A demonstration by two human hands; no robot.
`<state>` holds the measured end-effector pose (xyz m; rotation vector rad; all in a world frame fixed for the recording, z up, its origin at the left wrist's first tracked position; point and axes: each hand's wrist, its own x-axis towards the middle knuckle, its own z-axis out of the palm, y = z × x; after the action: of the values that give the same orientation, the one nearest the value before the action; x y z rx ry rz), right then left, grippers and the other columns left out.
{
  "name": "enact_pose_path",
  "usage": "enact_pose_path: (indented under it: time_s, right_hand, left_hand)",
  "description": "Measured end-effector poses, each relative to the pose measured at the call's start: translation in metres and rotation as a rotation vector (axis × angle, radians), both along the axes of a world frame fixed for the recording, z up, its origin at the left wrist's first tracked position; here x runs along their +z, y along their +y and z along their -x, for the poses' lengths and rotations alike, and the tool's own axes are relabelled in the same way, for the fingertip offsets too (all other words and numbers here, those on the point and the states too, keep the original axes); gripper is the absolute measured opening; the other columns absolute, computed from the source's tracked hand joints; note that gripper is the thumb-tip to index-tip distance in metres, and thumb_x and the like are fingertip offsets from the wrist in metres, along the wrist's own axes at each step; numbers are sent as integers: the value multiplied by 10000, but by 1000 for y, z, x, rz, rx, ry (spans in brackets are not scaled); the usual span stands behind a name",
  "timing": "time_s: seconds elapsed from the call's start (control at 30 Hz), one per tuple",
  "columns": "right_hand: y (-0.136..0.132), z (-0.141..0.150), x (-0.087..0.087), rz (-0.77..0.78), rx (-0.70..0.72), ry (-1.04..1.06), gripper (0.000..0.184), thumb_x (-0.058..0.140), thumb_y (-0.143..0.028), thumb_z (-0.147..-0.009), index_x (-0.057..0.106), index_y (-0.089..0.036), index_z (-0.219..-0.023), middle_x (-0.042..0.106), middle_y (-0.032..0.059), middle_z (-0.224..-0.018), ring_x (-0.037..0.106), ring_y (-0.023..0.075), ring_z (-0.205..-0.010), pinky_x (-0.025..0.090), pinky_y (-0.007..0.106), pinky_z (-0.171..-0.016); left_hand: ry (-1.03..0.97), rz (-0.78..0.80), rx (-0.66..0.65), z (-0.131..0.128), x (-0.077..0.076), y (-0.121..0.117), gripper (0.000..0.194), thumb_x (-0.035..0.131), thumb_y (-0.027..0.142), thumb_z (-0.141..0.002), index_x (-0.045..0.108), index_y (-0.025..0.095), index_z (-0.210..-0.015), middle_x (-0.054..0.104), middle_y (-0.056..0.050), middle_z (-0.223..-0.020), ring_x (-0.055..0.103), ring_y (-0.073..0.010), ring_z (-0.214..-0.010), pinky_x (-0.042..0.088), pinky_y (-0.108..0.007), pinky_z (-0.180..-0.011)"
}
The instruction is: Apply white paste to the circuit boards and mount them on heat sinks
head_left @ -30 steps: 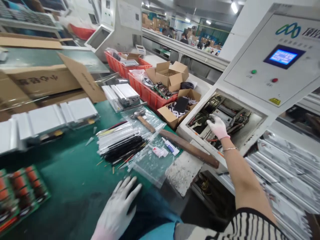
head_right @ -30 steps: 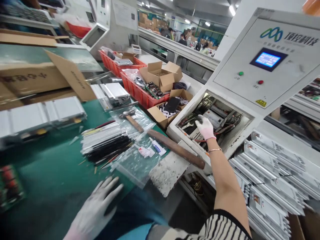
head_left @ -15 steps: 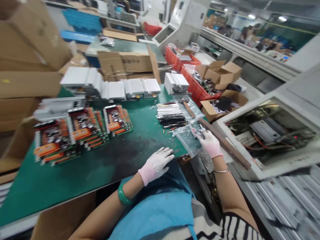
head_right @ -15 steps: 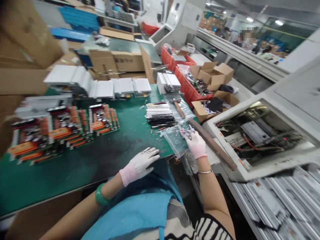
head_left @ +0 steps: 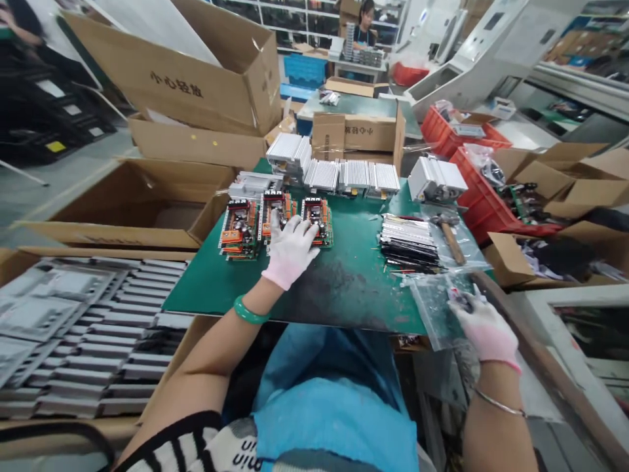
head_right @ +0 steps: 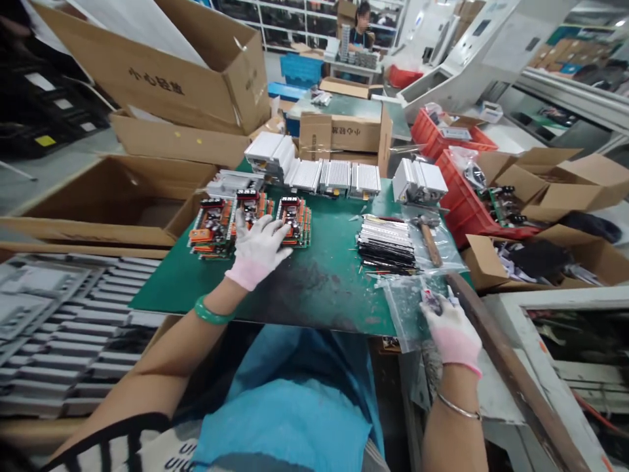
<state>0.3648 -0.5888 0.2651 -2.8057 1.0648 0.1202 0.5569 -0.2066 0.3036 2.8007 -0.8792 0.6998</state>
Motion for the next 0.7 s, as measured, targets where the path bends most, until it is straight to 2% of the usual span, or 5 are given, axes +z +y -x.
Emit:
enact_pose_path:
  time_s: [0.23, 0.43, 0.57, 0.63, 0.7]
  right_hand:
    - [6, -3, 11, 7, -59, 89, 635, 382, -666, -848, 694, -206, -1155, 635, 185, -1069, 676, 341, -962, 537, 432, -770]
    - [18, -11, 17, 49, -43, 66, 528, 438, -628, -844, 698, -191, -988, 664, 176, -1023, 681, 335, -906, 527, 410, -716]
    - [28, 0, 26, 95, -216, -181, 495, 387, -563, -903, 642, -193, -1110, 692, 173, -1001, 685, 347, -890, 516, 436, -740]
    - [37, 6, 31, 97, -310, -402, 470, 394, -536, -917, 611, -193, -1155, 699, 164, -1032, 681, 340, -945, 517, 430, -793]
    - [50, 8, 31, 53, -331, -624, 439, 429, -516, -916, 586, -196, -1172, 695, 145, -1081, 669, 314, -1021, 517, 402, -862]
  left_hand:
    - [43, -44, 26, -11, 2, 1, 389, 641, 254, -849, 598, 196, -1231, 680, -118, -1148, 543, -351, -1171, 36, -738, -1146]
    - [53, -21, -10, -21, 1, 0, 301, 647, 260, -850, 622, 208, -1145, 670, -101, -1063, 557, -342, -1094, 21, -751, -1135]
    - [34, 71, -29, -9, -1, -3, 311, 637, 291, -869, 607, 225, -1172, 653, -86, -1095, 548, -324, -1122, 37, -708, -1166]
    - [21, 140, -57, 9, -6, -6, 308, 627, 353, -889, 610, 239, -1174, 656, -71, -1094, 563, -299, -1110, 91, -658, -1189]
    - [18, 182, -121, 36, -14, -10, 298, 626, 413, -894, 630, 254, -1147, 673, -50, -1056, 592, -268, -1068, 154, -604, -1200]
